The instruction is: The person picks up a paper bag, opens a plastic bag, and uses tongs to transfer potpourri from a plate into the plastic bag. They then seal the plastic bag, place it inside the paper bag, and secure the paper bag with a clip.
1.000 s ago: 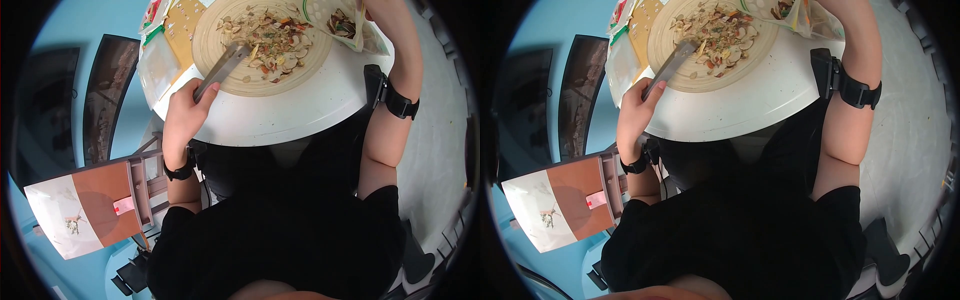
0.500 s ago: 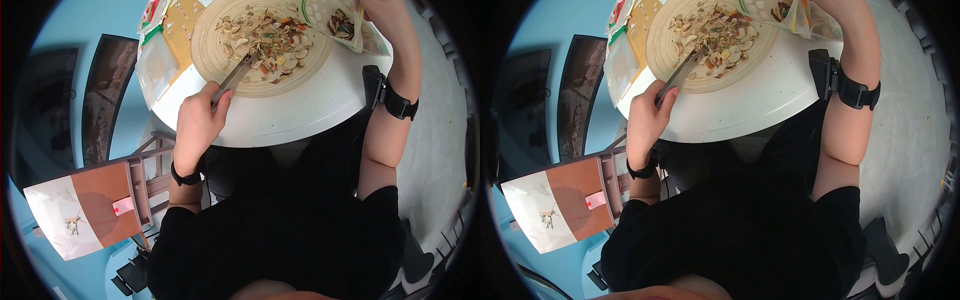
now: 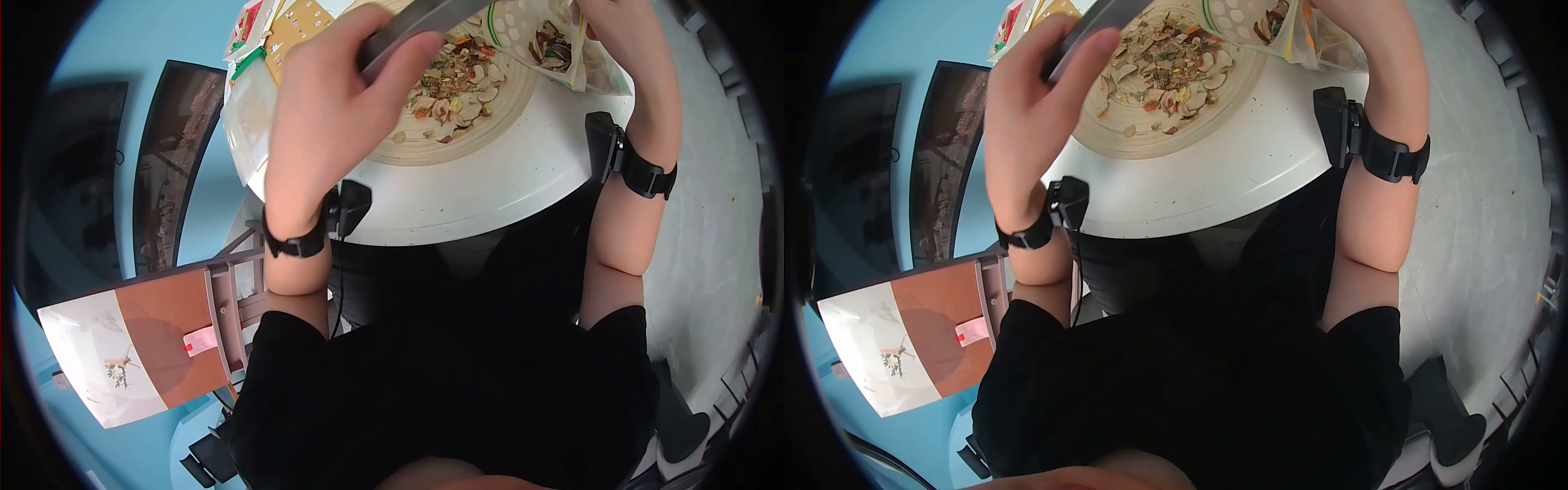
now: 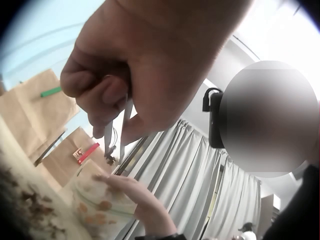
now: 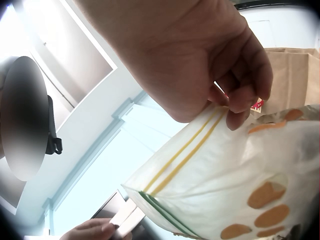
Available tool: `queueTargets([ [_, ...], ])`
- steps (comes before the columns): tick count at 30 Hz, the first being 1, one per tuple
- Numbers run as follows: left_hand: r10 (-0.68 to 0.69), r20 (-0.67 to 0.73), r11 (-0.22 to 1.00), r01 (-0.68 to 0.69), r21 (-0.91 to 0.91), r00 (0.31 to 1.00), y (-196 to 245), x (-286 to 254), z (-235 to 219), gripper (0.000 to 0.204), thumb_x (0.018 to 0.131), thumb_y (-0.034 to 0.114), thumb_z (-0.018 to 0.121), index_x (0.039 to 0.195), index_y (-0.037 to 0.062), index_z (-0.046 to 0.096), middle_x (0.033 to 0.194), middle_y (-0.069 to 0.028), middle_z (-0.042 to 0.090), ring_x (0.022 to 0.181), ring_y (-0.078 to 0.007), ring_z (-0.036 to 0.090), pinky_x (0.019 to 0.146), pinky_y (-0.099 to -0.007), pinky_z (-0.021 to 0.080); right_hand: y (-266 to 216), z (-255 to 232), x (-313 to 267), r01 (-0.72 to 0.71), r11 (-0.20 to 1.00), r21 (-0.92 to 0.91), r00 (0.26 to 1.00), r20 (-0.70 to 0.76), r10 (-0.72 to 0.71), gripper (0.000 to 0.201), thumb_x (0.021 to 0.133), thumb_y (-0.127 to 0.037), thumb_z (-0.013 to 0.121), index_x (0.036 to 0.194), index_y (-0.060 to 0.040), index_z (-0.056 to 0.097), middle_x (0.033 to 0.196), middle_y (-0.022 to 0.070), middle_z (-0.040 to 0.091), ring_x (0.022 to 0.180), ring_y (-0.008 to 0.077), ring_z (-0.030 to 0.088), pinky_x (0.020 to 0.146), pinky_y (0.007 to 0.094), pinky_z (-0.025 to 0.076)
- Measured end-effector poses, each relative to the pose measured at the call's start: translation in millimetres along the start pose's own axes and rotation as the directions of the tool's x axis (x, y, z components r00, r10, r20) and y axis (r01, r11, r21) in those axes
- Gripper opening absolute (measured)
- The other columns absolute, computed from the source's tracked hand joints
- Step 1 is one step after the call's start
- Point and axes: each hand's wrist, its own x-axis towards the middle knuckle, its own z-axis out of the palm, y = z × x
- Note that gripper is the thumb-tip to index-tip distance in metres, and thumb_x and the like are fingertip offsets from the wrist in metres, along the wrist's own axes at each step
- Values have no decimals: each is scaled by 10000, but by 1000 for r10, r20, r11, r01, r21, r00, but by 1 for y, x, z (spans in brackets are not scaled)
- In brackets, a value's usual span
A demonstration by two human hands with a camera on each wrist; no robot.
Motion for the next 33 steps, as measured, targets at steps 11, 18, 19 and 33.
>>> queueTargets([
  [11, -400, 184, 911, 368, 186, 898, -54, -10, 19, 449, 993, 396, 680, 902, -43, 659, 663, -46, 527, 651, -109, 429, 590, -299, 380, 15, -13, -2, 75, 997, -14, 997, -30, -75, 324, 1005, -201, 600, 857, 69, 697, 639, 20, 610, 561, 99, 552, 511, 284, 433],
  [18, -415, 270, 908, 379, 179, 869, -37, -18, 31, 453, 976, 403, 691, 899, -41, 656, 625, -106, 521, 597, -167, 438, 575, -328, 401, 13, -16, -1, 39, 999, 0, 999, -27, -39, 315, 1001, -192, 601, 869, 76, 701, 644, 28, 616, 567, 101, 562, 516, 284, 439],
  [19, -393, 262, 917, 355, 182, 881, -36, -18, 34, 445, 972, 397, 694, 903, -41, 657, 614, -126, 530, 573, -188, 457, 568, -340, 407, 12, -15, -1, 49, 999, -1, 998, -38, -49, 312, 999, -188, 601, 872, 79, 700, 646, 32, 619, 571, 102, 564, 520, 285, 439],
  [33, -216, 158, 952, 171, 254, 964, -48, -26, 44, 328, 967, 297, 712, 914, -25, 673, 642, -205, 617, 541, -350, 556, 546, -394, 455, 0, -14, 0, -36, 997, -69, 999, -26, 35, 310, 974, -190, 604, 938, 98, 712, 664, 68, 641, 602, 123, 584, 557, 311, 457],
])
